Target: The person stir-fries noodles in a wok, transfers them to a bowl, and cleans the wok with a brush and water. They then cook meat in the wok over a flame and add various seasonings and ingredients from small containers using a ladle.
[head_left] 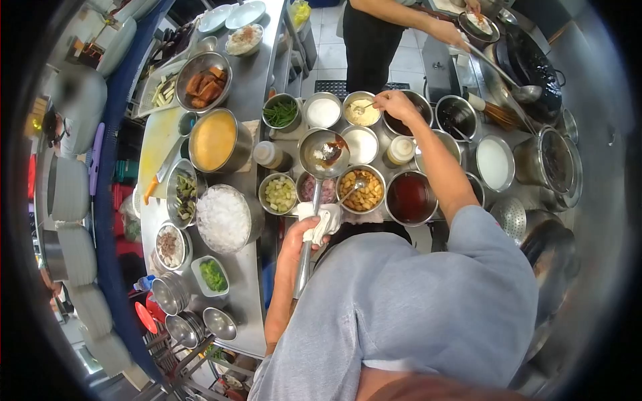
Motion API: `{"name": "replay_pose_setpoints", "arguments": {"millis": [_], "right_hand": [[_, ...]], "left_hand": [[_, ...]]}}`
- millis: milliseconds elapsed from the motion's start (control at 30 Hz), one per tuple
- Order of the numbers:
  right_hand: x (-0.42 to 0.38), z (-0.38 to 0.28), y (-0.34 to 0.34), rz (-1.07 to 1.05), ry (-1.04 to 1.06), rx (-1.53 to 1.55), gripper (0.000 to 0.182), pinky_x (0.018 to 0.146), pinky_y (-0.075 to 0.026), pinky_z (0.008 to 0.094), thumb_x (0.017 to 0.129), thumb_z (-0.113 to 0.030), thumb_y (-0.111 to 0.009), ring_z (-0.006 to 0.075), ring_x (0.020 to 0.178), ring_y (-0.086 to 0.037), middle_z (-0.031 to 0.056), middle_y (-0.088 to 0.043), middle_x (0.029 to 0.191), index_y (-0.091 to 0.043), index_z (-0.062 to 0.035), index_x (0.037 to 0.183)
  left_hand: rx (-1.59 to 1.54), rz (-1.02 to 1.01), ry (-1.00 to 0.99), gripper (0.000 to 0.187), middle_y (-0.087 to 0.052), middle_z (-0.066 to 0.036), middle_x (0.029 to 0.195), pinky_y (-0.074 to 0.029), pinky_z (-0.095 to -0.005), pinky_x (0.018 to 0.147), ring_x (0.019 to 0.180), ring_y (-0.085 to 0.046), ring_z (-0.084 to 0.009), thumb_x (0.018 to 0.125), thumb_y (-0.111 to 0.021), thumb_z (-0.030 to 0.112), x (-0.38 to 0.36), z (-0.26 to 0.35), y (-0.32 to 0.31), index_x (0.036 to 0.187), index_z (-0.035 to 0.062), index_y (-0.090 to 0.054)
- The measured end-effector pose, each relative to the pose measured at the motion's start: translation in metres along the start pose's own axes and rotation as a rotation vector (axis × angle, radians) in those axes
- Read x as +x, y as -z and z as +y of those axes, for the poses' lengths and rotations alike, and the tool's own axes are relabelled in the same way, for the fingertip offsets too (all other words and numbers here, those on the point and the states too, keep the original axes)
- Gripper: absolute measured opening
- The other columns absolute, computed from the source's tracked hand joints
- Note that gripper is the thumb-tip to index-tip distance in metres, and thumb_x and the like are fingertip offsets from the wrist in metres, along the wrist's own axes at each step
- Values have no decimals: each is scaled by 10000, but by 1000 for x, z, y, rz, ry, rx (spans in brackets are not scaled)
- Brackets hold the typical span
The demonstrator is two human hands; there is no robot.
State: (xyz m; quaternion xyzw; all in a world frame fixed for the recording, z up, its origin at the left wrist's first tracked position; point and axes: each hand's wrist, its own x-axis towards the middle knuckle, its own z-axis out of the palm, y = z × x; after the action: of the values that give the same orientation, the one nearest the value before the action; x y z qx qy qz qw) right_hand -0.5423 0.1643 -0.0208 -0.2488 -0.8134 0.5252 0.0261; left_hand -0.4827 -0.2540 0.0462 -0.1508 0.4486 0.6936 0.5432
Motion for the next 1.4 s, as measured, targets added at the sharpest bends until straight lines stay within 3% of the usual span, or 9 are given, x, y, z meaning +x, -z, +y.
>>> {"name": "replay_pose_setpoints", "arguments": {"millis": [533,700,733,800,833,967,1067,1267,1400], "right_hand": [[-30,-23,44,-95,-95,434,289,614,-398,227,892,-247,-560,98,750,-596,44,-714,935,-658,-43,1071],[-13,-4,7,-193,13,-195,348,688,-507,308,880,-224,-515,174,676,-636,131,-707,822,-634,27,1089],[-3,-1,9,-297,151,-430,381,776,-502,385,858,-259,-573,261,822,-647,163,-695,959,-615,-13,1146],[-49,-67,-8,-73,194,-897,446,879,-456,486,820,-299,-642,352,1010,-592,190,-641,1119,-586,-54,1188],[-53,-91,-18,-97,198,-906,539,923,-406,557,777,-330,-697,387,1133,-522,194,-598,1190,-557,-71,1228],[-22,-83,-146,-322,792,-381,838,967,-419,437,693,-361,-773,421,1126,-515,280,-524,1250,-413,14,1350],[-33,-105,-237,-260,728,-519,1031,1063,-273,548,622,-399,-821,372,1262,-422,227,-436,1364,-284,-26,1419],[-29,-105,-292,-255,596,-27,844,1069,-234,588,583,-321,-812,351,1230,-434,175,-498,1266,-448,-38,1291],[-65,-174,-238,-287,1340,-843,675,1078,-239,578,623,-159,-732,319,1167,-447,113,-506,1190,-508,-169,1260]], "left_hand": [[129,37,-13,344,-630,-116,794,-398,-191,370,564,-600,-176,818,-631,212,17,13,-6,1037,-48,-576],[-18,-12,0,340,-636,-136,803,-390,-192,353,565,-600,-172,837,-612,220,8,26,-24,1041,-49,-575],[12,-33,-16,349,-636,-140,806,-387,-189,352,565,-601,-171,841,-607,226,-5,23,-16,1050,-51,-575],[34,-34,-89,372,-639,-149,817,-386,-189,349,562,-607,-172,845,-602,238,-31,2,8,1069,-58,-577],[1,3,-74,376,-641,-148,812,-391,-192,352,561,-610,-171,844,-608,244,-49,-6,15,1065,-58,-583],[7,263,-55,368,-648,-144,784,-416,-203,368,571,-623,-165,843,-630,248,-98,-42,39,1054,-53,-602],[-137,315,-94,357,-647,-147,788,-424,-204,374,584,-627,-166,845,-638,238,-110,-60,49,1046,-55,-601],[-369,155,-184,317,-644,-136,806,-424,-208,379,583,-620,-165,846,-624,214,-104,-79,64,1038,-37,-602],[-108,333,-170,317,-651,-113,815,-436,-228,399,583,-622,-173,843,-623,234,-98,-83,71,1038,-15,-606]]}}
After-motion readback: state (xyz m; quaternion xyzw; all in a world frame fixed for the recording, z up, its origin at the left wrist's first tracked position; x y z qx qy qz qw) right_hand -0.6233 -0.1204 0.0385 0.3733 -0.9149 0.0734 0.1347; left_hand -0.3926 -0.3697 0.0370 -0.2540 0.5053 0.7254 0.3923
